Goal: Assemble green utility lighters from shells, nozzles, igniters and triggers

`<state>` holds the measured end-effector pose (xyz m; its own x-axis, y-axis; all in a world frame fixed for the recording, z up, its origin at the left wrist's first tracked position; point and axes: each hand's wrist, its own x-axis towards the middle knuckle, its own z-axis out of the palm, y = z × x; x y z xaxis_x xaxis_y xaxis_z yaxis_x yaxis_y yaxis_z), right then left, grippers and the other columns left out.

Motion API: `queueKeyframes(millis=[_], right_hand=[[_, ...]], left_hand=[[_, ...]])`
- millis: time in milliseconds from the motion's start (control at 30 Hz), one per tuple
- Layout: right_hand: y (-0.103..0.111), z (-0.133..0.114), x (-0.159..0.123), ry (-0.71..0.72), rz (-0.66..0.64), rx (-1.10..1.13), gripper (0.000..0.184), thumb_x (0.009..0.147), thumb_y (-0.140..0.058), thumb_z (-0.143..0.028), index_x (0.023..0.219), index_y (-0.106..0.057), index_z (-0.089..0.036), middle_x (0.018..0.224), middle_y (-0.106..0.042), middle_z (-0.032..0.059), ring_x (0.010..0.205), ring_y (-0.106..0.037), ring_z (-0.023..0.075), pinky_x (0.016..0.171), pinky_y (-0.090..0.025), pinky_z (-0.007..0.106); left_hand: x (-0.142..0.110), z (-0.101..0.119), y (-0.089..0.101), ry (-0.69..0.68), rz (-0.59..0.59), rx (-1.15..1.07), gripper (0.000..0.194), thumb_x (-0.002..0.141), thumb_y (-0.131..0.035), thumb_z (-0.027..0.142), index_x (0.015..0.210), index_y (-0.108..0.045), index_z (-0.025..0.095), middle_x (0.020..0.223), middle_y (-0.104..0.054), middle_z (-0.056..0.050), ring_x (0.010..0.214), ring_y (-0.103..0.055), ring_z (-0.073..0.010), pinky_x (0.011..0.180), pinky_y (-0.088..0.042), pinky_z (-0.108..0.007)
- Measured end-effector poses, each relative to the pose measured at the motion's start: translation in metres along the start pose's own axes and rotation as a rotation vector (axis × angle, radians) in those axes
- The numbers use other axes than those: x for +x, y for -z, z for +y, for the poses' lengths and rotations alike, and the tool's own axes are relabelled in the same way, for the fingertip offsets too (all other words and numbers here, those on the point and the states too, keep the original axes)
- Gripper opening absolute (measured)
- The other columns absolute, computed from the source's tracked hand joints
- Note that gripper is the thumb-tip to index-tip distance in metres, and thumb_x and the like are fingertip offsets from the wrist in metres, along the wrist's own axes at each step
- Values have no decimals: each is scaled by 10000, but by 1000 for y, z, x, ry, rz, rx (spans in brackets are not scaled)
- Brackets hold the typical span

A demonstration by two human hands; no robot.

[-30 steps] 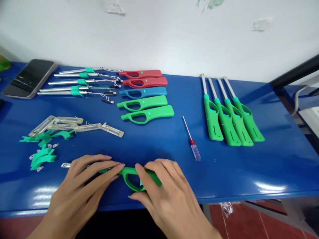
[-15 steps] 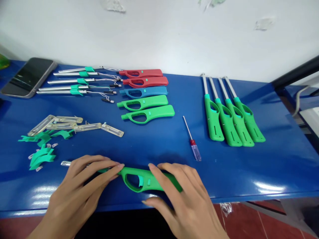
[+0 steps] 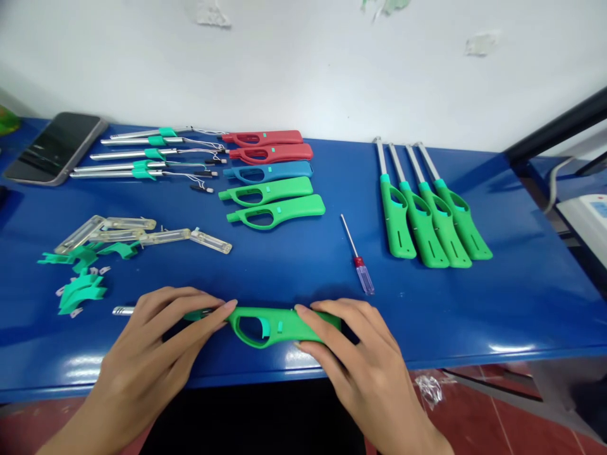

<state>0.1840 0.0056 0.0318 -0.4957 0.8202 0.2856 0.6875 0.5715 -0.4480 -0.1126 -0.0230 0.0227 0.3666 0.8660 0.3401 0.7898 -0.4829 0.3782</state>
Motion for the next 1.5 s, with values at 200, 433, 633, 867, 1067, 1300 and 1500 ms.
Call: queueKeyframes(millis=[200,433,633,867,1067,1300,1500], right_hand=[[-1,2,-5,35,-8,-31,427,1044,-654,-214,1466,-620,-270,1311,-692,68,1170,-628,234,966,-561,419],[-6,-5,-14,19,32,-49,554,1046,-593,-95,1558,-530,-297,1353,-661,81,1241,-599,245,1010,-523,439],[-10,-7,-15,-39,57,5,575,1034,-592,-62,1535,-554,-341,1253,-658,76,1151,-608,233,963,-538,440],[-6,-4,-12,-28,18,-19,529,1056,-590,-129,1542,-550,-336,1266,-675,75,1156,-622,236,946,-565,440],[-4,-1,-12,-8,9,-47,488,1060,-598,-167,1518,-585,-335,1253,-697,74,1119,-651,232,915,-579,421],[-7,2,-11,18,14,-18,473,1062,-604,-174,1509,-589,-325,1246,-683,70,1132,-618,226,915,-574,403],[-5,7,-9,60,-22,-9,454,1081,-570,-181,1520,-563,-295,1256,-630,83,1149,-573,222,936,-547,381]], left_hand=[[2,3,0,-7,8,45,536,946,-525,-87,1372,-659,209,1198,-711,-88,1120,-607,-252,998,-479,-455],[5,4,-2,-37,45,69,494,955,-519,-69,1323,-683,216,1144,-727,-80,1068,-629,-235,967,-492,-438],[6,8,0,-96,29,130,464,953,-505,-99,1306,-679,146,1141,-705,-104,1073,-603,-244,937,-469,-427],[9,10,-1,-94,31,91,478,944,-478,-132,1298,-674,121,1090,-684,-81,1043,-573,-219,930,-443,-400],[3,6,9,20,-38,60,478,1018,-569,41,1458,-587,225,1314,-638,-93,1228,-541,-277,1025,-428,-468],[-7,-12,19,61,8,125,216,1052,-595,177,1254,-653,231,1192,-657,-65,1125,-564,-269,981,-437,-438],[1,-1,1,73,-55,119,199,1075,-538,131,1256,-599,187,1225,-638,-96,1111,-559,-261,946,-430,-414]])
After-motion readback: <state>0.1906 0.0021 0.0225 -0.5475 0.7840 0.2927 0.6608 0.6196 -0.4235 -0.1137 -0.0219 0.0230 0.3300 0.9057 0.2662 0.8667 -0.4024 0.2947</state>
